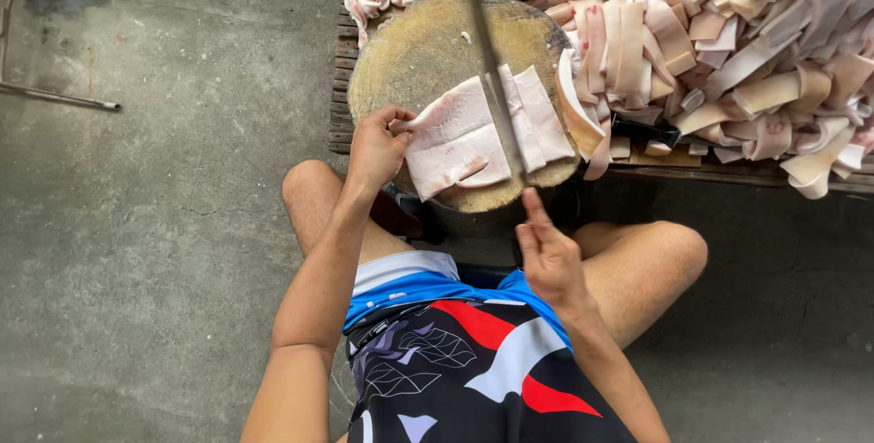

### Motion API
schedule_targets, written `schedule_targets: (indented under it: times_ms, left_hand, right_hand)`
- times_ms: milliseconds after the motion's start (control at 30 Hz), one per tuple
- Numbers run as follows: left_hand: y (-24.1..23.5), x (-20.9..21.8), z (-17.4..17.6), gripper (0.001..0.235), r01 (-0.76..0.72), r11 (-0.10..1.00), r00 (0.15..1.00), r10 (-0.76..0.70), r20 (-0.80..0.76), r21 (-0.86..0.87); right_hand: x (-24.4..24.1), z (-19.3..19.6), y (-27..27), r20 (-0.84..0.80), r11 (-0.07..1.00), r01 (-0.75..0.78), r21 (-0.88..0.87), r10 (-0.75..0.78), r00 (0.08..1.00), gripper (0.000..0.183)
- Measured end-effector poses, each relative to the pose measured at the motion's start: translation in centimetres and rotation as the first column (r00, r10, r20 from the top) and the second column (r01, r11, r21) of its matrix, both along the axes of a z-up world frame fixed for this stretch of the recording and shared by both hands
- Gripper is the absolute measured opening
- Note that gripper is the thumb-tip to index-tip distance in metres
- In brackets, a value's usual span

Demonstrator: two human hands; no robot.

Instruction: The person sits on the floor and uses a large knife to slice sheets of raw pork belly into strips on a round wooden cutting board. The person repeatedly picks up sheets, cuts them into uniform strips, and places the cut pieces onto a pile on a nearby table.

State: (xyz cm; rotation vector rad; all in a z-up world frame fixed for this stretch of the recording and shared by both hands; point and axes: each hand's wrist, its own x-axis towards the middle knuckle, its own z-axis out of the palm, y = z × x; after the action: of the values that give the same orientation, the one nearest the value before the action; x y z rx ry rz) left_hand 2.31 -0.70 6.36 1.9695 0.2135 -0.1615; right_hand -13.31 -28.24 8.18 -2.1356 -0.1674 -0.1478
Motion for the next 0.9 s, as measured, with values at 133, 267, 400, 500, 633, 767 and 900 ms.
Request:
schedule_targets:
  times_ms: [133,267,400,500,633,767,900]
  left_hand:
    - [0.2,-0.5,-0.1,0.022,-0.012,0.998,0.999,0.010,0.037,0.070]
    - [0.4,-0.7,-0.1,0.023,-0.047,0.998,0.998,0.045,0.035,0.053]
    - [0.2,-0.6,-0.1,0.024,-0.042,0.995,0.999,0.039,0.037,0.093]
    - [0.4,-0.7,-0.1,0.021,-0.051,0.999,0.998,0.052,-0.047,0.019]
    - [0.6,-0.5,-0.2,0.020,-0.028,0.998,0.999,0.026,0.040,0.051]
    - [0.0,-0.9,-1.1,0.020,-0.067,0.998,0.998,0.067,0.012,0.009]
    - [1.2,-0.5,-2.3,0.023,-0.177,0.973,0.983,0.167,-0.076,-0.148]
  right_hand:
    - [0.9,-2.5,2.5,0.052,0.994,-0.053,-0.098,0.059,0.997,0.056]
    - [0.7,-0.5,1.9,-0.419,1.000,0.018,-0.002,-0.017,0.908,0.057]
    - [-0.6,5.0,-0.4,-0.077,0.959,-0.097,0.265,0.122,0.990,0.062]
    - [-3.3,6.4,-1.5,0.219,0.894,-0.219,0.392,0.140,0.966,0.048]
    - [-1.6,-0.6,-0.6,0.356,0.926,-0.225,0.303,0.109,0.928,0.054]
    - [-1.1,-4.9,0.6,-0.251,0.999,-0.016,-0.033,0.007,0.968,0.055]
    - [0.8,-5.0,-1.0,-0.399,0.999,0.044,-0.019,-0.048,0.916,0.056]
